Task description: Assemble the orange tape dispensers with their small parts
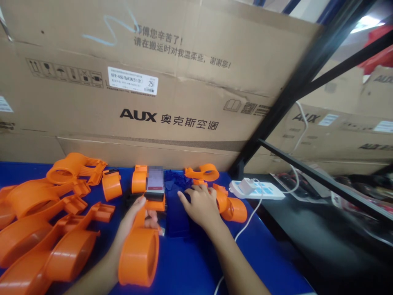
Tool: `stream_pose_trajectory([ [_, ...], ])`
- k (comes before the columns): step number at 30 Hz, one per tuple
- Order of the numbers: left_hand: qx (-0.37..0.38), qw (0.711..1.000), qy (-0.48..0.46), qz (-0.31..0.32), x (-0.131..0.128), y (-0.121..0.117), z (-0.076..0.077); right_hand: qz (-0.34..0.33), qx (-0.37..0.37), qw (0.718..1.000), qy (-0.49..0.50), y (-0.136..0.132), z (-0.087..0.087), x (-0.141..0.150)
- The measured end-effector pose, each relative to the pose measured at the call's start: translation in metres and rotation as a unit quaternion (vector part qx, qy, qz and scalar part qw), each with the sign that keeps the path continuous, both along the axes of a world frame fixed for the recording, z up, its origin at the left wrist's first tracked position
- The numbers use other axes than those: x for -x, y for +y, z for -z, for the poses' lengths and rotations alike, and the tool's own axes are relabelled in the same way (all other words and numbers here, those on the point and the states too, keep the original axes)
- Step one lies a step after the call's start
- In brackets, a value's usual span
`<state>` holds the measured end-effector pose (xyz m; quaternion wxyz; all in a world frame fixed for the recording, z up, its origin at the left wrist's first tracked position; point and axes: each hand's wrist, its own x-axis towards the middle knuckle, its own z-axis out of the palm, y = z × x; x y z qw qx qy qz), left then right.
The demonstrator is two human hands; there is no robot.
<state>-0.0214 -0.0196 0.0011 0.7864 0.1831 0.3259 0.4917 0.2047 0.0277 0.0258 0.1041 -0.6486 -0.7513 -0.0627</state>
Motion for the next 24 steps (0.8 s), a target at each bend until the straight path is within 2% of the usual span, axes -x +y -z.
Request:
stream_pose_trajectory([
  [9,-0.005,1.0,0.008,-0.012,0.001,0.007,0.011,-0.016,0.02,1.0,0.003,0.0,-0.003,0.001],
  [24,-0.028,0.998,0.062,0.013,0.001,0.008,0.012,-0.017,0.047,0.999,-0.009,0.001,-0.004,0.002],
])
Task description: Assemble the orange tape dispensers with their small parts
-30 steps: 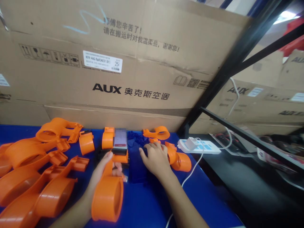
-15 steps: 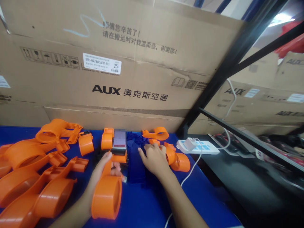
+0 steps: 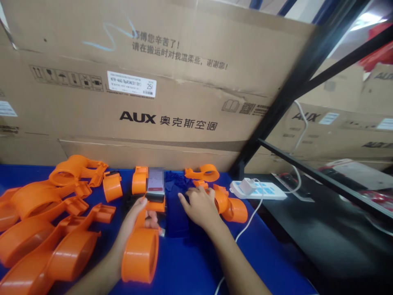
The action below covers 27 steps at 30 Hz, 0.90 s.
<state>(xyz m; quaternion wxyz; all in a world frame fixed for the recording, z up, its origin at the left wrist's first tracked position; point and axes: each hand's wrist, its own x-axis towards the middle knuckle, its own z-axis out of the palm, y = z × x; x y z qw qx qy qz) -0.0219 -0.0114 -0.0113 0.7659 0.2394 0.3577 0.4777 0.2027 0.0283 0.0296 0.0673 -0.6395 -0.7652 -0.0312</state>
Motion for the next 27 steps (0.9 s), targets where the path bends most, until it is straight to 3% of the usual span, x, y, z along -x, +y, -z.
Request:
stream_pose_trajectory([
  [8,-0.008,1.0,-0.005,-0.022,-0.001,0.001,0.005,0.004,0.004,1.0,0.022,0.0,-0.002,0.0],
  [17,-0.015,0.998,-0.003,-0.061,-0.014,-0.013,-0.012,-0.014,0.003,0.998,0.057,0.002,0.003,-0.001],
  [22,-0.011,0.999,0.021,-0.032,-0.009,-0.008,-0.008,-0.015,0.014,0.999,0.048,0.003,0.003,-0.002],
  [27,-0.031,0.998,0.019,-0.053,-0.01,-0.006,-0.006,-0.028,0.026,0.999,0.031,0.003,0.001,-0.003],
])
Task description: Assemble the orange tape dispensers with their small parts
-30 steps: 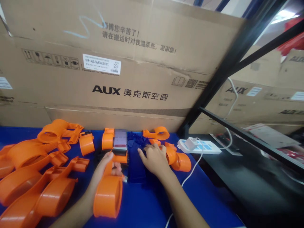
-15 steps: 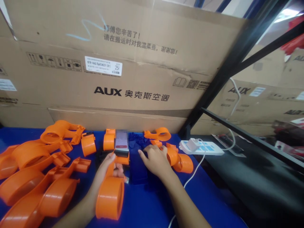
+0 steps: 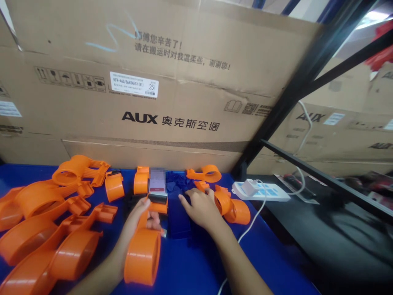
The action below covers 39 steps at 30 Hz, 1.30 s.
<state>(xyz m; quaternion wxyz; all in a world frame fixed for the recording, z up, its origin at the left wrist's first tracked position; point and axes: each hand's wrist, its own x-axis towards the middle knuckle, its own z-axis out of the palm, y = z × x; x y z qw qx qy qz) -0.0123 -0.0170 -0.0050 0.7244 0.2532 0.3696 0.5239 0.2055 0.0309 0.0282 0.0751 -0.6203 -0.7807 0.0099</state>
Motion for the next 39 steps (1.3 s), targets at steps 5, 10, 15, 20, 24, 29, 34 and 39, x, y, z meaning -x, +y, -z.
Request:
stream_pose_trajectory([
  [5,0.017,1.0,-0.021,0.002,0.002,0.003,0.003,-0.002,0.008,1.0,0.006,0.0,0.001,-0.001],
  [10,-0.006,1.0,-0.024,0.019,0.004,0.004,0.006,0.009,-0.022,0.999,0.025,0.003,0.001,-0.004],
  [15,0.006,0.997,-0.068,0.04,0.004,0.006,0.008,0.013,-0.053,0.999,0.003,0.01,-0.003,-0.004],
  [20,0.0,0.997,-0.062,0.039,0.003,0.005,0.003,-0.001,-0.029,0.999,-0.028,0.011,-0.004,-0.002],
  [24,0.003,0.997,-0.066,0.035,0.002,0.0,-0.004,-0.001,-0.027,0.999,-0.034,0.012,-0.005,-0.002],
  [29,0.009,0.997,-0.062,0.036,0.001,-0.001,-0.006,0.002,-0.017,0.999,-0.048,0.013,-0.003,-0.002],
  [34,-0.001,0.998,-0.053,0.027,0.002,-0.001,-0.006,0.01,-0.021,0.998,-0.054,0.014,-0.001,-0.002],
  [39,-0.006,0.997,-0.057,0.042,0.003,-0.002,-0.007,0.003,-0.038,0.999,-0.027,0.013,-0.003,-0.003],
])
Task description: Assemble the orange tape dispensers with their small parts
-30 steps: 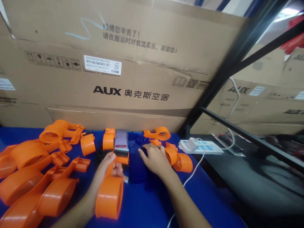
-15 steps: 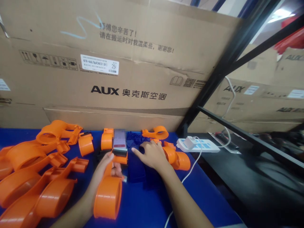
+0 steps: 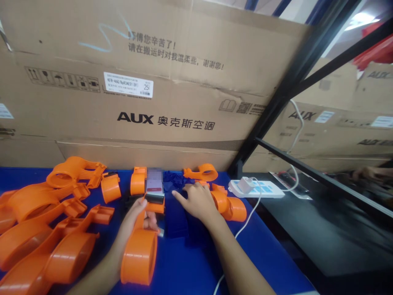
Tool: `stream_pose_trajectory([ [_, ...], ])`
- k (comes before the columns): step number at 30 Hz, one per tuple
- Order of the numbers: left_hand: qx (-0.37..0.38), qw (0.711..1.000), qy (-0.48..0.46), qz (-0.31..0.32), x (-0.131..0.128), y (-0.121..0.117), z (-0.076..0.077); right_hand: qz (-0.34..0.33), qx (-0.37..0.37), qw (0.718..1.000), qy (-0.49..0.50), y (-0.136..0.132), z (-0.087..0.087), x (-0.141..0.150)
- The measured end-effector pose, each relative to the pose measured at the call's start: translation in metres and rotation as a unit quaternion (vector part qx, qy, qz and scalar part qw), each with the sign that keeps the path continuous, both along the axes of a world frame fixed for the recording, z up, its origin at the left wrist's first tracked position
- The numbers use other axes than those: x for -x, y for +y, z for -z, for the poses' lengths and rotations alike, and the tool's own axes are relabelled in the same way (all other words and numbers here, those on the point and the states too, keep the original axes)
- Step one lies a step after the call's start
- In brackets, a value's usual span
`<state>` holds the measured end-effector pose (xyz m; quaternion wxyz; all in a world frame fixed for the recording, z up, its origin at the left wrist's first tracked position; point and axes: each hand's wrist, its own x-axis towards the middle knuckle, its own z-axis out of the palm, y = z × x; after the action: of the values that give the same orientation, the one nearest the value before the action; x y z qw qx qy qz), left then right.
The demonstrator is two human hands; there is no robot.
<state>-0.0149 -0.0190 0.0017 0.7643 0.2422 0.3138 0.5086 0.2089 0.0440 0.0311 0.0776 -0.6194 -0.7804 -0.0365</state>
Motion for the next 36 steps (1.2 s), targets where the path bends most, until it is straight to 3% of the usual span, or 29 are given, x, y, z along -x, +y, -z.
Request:
stream_pose_trajectory([
  [14,-0.02,0.999,0.032,-0.007,0.001,0.007,0.011,-0.015,-0.026,0.998,0.057,-0.002,-0.006,-0.001],
  [22,-0.009,1.0,0.025,0.004,0.001,0.006,0.009,0.003,0.006,1.0,-0.012,-0.003,-0.001,-0.003],
  [29,-0.004,1.0,-0.006,0.002,0.0,0.005,0.009,0.01,0.023,0.999,-0.022,0.0,0.007,-0.002],
  [36,-0.013,0.999,0.028,0.012,0.005,0.011,0.015,0.009,0.007,1.0,-0.005,0.0,0.006,-0.003],
])
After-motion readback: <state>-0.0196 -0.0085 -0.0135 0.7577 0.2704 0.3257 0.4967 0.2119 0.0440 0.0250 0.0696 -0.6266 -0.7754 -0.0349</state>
